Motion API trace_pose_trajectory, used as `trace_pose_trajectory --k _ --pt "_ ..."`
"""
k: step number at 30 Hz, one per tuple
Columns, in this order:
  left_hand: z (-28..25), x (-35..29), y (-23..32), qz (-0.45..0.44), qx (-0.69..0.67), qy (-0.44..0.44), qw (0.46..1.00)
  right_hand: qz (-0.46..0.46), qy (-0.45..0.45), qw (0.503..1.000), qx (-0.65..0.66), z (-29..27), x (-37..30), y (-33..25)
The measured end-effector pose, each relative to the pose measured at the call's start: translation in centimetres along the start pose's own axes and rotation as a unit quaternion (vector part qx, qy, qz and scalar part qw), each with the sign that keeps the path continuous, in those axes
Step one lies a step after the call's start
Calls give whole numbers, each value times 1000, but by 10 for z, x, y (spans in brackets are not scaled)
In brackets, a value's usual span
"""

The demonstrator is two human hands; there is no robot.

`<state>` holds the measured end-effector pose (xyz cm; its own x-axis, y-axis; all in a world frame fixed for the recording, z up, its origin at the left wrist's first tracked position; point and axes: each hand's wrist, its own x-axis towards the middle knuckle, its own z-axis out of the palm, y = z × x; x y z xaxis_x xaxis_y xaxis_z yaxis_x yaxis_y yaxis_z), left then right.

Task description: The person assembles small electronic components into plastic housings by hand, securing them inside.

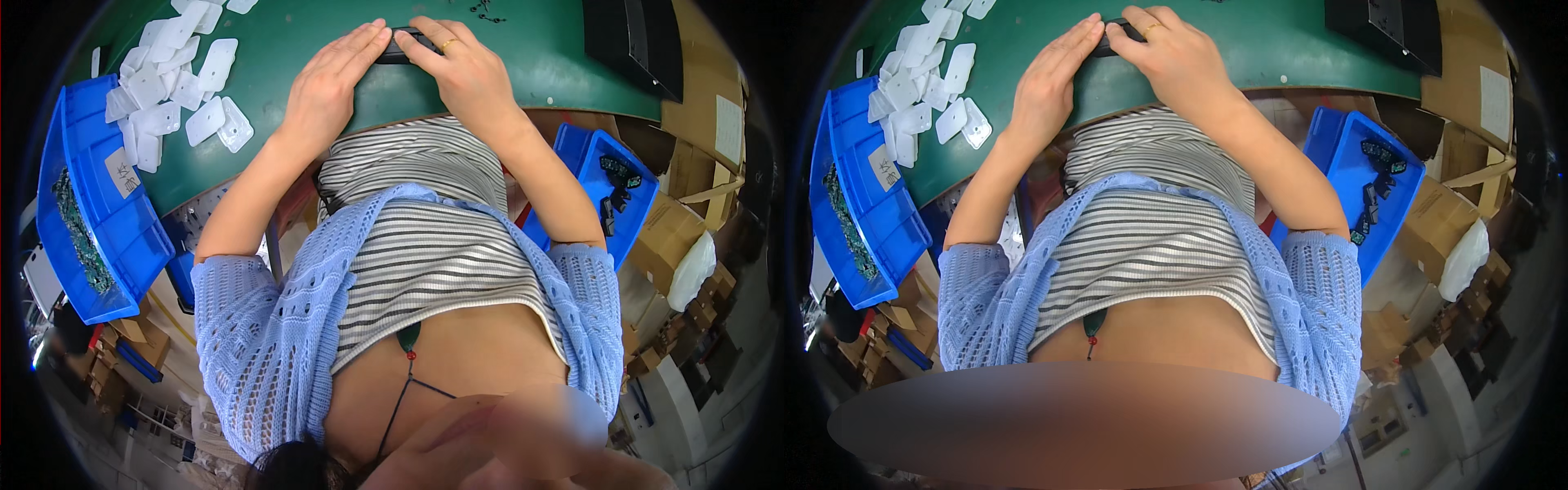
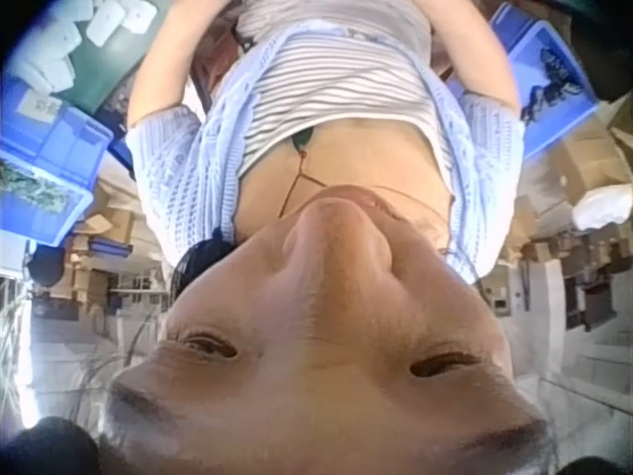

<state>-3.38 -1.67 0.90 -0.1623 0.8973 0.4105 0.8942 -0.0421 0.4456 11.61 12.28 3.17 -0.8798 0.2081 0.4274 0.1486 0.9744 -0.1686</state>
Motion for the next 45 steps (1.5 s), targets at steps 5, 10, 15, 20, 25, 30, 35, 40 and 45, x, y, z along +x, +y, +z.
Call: trace_pose_trajectory --k 5,10,15,20,25,30,35,40,45 --pt "-1 0 -6 19 32 4 999 8 7 999 -33 0 2 -5" --pt "6 16 7 20 62 38 997 30 -8 983 183 -3 17 26" --pt "15 64 -31 -41 -27 20 999 256 -41 871 418 -14 28 53" --pt "17 159 -130 -269 -291 16 918 227 181 899 327 -19 -7 40" --pt "33 240 -243 -423 -437 41 793 367 119 844 373 -28 -52 35" --pt "27 238 -290 -468 -419 13 778 394 125 816 405 -33 -68 31" --pt "-22 202 -227 -356 -159 -6 921 382 135 846 345 -22 -53 43" --pt "-80 103 -162 -141 273 6 952 364 146 865 314 -11 -48 48" --pt "-70 44 -153 -91 365 -48 926 337 172 903 206 -2 -33 54"
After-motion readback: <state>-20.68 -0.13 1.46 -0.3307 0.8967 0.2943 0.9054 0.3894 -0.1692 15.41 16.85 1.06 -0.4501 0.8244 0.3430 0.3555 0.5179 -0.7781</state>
